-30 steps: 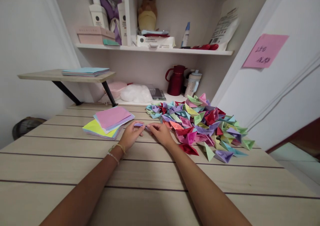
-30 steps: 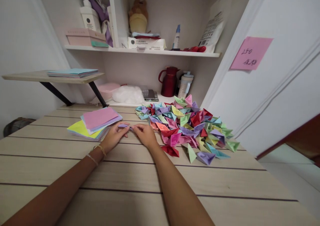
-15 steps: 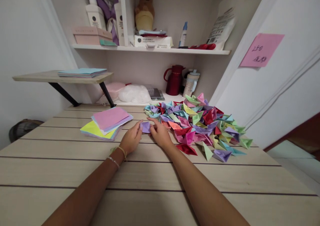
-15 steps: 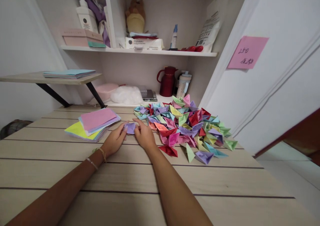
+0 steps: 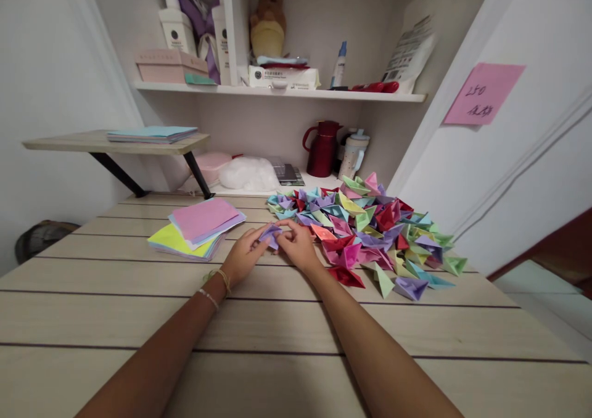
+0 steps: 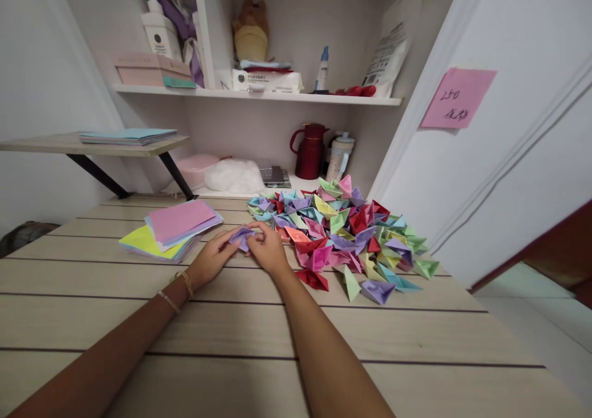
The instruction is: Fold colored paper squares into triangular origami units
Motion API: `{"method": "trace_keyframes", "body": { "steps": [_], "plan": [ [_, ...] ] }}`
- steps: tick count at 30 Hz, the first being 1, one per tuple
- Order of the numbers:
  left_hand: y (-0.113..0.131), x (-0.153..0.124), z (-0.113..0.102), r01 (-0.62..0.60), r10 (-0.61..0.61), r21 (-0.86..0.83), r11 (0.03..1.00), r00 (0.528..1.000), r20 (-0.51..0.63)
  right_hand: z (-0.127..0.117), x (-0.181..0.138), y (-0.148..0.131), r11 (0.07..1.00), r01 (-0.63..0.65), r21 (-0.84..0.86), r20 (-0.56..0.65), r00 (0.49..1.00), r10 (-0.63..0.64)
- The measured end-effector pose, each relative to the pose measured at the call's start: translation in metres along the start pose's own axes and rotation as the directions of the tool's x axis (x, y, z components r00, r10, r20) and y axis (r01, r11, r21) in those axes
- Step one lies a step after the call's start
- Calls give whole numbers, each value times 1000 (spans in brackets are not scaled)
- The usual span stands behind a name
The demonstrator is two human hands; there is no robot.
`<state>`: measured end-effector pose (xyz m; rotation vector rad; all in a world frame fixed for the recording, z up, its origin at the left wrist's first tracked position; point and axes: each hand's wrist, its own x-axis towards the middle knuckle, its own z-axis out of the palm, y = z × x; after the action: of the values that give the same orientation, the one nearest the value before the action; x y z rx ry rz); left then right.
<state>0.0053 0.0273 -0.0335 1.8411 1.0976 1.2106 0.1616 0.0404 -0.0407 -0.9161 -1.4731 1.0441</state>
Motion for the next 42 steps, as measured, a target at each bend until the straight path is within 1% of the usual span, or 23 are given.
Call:
{"method": "trace_keyframes", "body": {
  "steps": [2,4,7,10,13,16,19,21,25,30,33,35,38,42],
  "plan": [
    [0,1,-2,17,-17,-60,998,1000,5,-1,1,1,997,-5,73,12,1000,4],
    [1,2,-3,51,-52,-129,990,999,-3,-3,3,1,990,-24,139,-5,1000,25],
    [4,2,-4,103,-112,-211,972,993,-31,-5,5,1,973,-59,225,-48,996,72],
    [7,2,-4,136,-160,-255,957,984,-76,-5,5,0,955,-74,286,-31,996,86],
    [6,3,-5,136,-174,-252,958,975,-136,-2,4,-1,948,-81,308,16,997,80],
    [4,4,-5,144,-187,-239,960,968,-166,0,4,0,964,-78,256,39,997,70],
    [3,4,-4,159,-203,-288,944,970,-133,-1,5,5,978,-56,199,24,998,52],
    [4,3,-4,150,-193,-318,936,975,-110,-2,5,7,981,-55,188,7,998,55],
    [3,3,-5,131,-166,-304,944,982,-92,-2,5,8,982,-63,178,4,998,64],
    [2,5,-6,144,-198,-339,930,971,-132,0,5,5,969,-57,241,0,998,59],
    [3,6,-5,163,-236,-376,912,959,-157,0,5,6,970,-65,235,-12,998,70],
    [4,5,-4,165,-237,-391,905,961,-142,-1,6,6,969,-64,240,-26,997,72],
    [4,4,-3,152,-204,-397,905,975,-90,-2,6,7,963,-59,263,-56,995,76],
    [3,4,-3,151,-183,-390,909,982,-46,-3,7,9,940,-54,336,-34,997,69]
  ]
}}
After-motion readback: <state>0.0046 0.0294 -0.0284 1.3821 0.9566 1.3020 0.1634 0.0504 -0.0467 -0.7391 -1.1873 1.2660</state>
